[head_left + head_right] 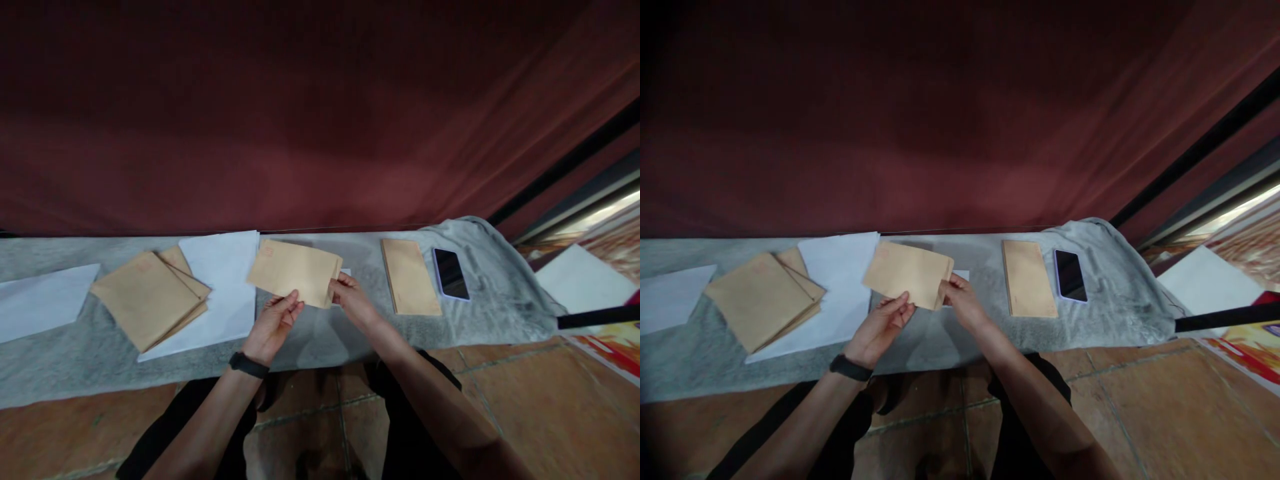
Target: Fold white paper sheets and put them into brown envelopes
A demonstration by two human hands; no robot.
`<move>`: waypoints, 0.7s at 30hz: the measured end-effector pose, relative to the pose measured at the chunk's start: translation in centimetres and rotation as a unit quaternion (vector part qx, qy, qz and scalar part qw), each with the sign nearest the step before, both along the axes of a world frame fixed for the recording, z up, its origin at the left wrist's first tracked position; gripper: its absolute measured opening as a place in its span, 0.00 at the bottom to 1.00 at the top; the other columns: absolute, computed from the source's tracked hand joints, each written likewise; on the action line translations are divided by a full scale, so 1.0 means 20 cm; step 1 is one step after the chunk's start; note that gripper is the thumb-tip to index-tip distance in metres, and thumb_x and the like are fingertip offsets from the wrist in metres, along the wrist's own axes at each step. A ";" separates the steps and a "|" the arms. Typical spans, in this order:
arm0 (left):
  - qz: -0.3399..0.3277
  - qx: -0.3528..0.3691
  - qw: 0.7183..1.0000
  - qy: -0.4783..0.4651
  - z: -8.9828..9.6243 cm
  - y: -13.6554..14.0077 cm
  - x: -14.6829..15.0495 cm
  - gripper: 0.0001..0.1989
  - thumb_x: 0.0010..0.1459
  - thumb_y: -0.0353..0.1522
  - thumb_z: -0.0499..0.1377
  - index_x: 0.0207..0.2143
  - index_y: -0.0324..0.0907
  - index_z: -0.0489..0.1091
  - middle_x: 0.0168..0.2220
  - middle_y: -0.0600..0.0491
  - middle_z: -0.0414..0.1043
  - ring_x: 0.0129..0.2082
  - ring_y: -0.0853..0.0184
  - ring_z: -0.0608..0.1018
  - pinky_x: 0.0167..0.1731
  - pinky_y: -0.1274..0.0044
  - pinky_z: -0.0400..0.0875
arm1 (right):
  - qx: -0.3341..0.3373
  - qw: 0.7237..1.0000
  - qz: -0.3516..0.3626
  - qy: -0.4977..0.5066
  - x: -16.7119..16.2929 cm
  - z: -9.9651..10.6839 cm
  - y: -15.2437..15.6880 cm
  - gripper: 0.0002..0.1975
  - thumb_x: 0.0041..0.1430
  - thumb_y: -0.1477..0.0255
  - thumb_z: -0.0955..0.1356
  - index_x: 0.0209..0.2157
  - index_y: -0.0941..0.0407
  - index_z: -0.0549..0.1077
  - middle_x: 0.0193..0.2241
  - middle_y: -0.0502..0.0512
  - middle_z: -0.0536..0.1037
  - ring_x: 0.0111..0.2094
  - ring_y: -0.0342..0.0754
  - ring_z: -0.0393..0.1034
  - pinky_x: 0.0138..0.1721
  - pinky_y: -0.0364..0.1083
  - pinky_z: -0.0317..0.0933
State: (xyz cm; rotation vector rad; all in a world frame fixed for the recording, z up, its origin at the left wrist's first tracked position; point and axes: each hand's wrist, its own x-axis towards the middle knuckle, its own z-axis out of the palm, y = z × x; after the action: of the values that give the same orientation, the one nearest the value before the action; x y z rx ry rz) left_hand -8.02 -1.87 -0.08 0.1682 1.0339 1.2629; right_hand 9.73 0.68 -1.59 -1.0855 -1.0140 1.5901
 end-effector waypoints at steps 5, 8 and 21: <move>-0.130 0.026 0.989 0.070 -0.03 -0.06 0.08 0.12 0.44 0.31 0.76 0.28 0.38 0.77 0.29 0.51 0.80 0.29 0.69 0.81 0.34 0.78 0.78 | 0.079 0.993 -0.031 -0.080 0.06 -0.02 0.07 0.14 0.50 0.57 0.73 0.32 0.53 0.81 0.31 0.49 0.83 0.37 0.51 0.79 0.40 0.49 0.73; -0.253 0.103 0.945 0.180 -0.02 -0.09 0.09 0.15 0.51 0.42 0.72 0.28 0.40 0.77 0.28 0.48 0.80 0.27 0.66 0.80 0.29 0.77 0.76 | 0.132 0.977 -0.071 -0.149 0.12 -0.01 0.10 0.09 0.52 0.61 0.71 0.30 0.51 0.81 0.28 0.47 0.82 0.36 0.51 0.78 0.42 0.50 0.72; -0.190 0.407 0.356 0.819 0.15 -0.04 -0.04 0.52 0.48 0.49 0.71 0.71 0.50 0.53 0.74 0.38 0.43 0.73 0.39 0.48 0.67 0.42 0.34 | 0.096 0.988 0.108 -0.060 0.27 0.12 0.04 0.12 0.50 0.62 0.75 0.34 0.54 0.82 0.27 0.48 0.83 0.35 0.49 0.78 0.35 0.44 0.70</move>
State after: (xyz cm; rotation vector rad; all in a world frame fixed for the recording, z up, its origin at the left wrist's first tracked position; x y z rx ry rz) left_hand -8.82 -2.64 2.88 2.7852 1.5643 0.6418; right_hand 15.20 1.40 0.77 -0.9750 -1.3758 1.5720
